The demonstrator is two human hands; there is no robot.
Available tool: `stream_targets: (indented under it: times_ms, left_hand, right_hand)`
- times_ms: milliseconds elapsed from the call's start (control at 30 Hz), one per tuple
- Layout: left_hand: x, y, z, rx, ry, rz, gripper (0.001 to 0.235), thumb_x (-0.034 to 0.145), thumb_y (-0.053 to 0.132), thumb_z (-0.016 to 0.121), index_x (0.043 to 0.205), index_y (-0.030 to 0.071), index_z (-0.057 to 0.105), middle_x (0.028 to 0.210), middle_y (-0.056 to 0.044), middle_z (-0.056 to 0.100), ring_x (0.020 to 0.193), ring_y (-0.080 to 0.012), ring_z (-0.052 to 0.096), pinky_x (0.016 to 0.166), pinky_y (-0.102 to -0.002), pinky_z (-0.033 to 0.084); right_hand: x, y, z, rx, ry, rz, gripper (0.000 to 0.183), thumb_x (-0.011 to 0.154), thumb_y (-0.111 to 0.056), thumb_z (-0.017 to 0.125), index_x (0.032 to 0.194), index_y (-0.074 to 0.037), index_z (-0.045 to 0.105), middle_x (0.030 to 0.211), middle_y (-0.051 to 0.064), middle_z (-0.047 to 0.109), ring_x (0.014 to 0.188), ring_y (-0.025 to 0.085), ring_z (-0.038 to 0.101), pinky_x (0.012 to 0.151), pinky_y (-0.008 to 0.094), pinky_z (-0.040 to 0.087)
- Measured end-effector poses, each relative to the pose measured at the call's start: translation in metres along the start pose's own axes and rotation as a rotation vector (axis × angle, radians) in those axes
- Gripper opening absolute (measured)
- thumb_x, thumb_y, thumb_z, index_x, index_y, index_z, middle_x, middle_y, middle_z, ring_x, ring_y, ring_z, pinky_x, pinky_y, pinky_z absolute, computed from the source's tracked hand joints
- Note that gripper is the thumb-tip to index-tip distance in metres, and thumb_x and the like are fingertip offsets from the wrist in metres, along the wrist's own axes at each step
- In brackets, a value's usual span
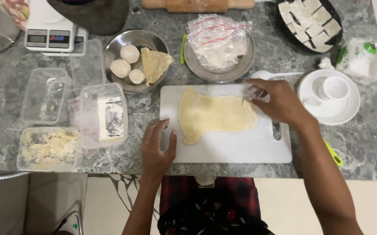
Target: A person rolls out a piece of dough on a cutting board using a rolling pin and then cuts it into small rectangular pieces using a knife.
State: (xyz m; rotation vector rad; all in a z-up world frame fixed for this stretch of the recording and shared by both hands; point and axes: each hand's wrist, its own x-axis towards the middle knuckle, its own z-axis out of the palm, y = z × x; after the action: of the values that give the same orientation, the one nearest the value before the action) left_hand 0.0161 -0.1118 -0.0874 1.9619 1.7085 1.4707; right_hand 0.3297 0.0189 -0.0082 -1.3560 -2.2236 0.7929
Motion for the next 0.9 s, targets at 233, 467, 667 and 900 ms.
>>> stream_targets:
  times_ms: [233,467,667,900]
  left_hand:
    - [0.005,0.004,-0.003,-0.003,0.027,-0.056,0.028,0.094,0.010,0.072,0.122,0.004,0.068,0.101,-0.009,0.068,0.092,-0.0282,0.074,0.081,-0.043,0.061]
    - [0.007,0.013,-0.005,-0.037,-0.028,-0.120,0.027,0.096,0.015,0.072,0.120,0.002,0.067,0.099,-0.013,0.069,0.090,-0.0318,0.074,0.079,-0.044,0.060]
    - [0.007,0.008,-0.005,-0.059,-0.011,-0.104,0.027,0.098,0.017,0.071,0.119,0.001,0.067,0.099,-0.013,0.069,0.089,-0.0310,0.073,0.079,-0.042,0.060]
    - [0.003,0.006,-0.007,-0.072,0.080,-0.142,0.027,0.097,0.019,0.072,0.118,0.002,0.069,0.099,-0.014,0.071,0.087,-0.0298,0.074,0.076,-0.044,0.060]
  right_hand:
    - [-0.008,0.001,0.013,0.007,0.091,-0.057,0.059,0.079,-0.005,0.083,0.136,-0.003,0.069,0.101,0.026,0.076,0.089,0.045,0.073,0.085,0.054,0.058]
    - [-0.018,0.031,0.025,-0.055,0.125,-0.099,0.062,0.075,-0.012,0.086,0.135,-0.006,0.070,0.103,0.025,0.075,0.094,0.047,0.072,0.086,0.056,0.056]
    - [-0.012,0.041,0.024,-0.005,0.144,-0.108,0.048,0.074,-0.011,0.088,0.120,-0.004,0.075,0.093,0.020,0.073,0.082,0.039,0.072,0.077,0.048,0.057]
    - [-0.013,0.053,0.028,-0.043,0.149,-0.088,0.037,0.072,-0.009,0.090,0.106,-0.003,0.078,0.084,0.020,0.068,0.071,0.039,0.069,0.069,0.049,0.055]
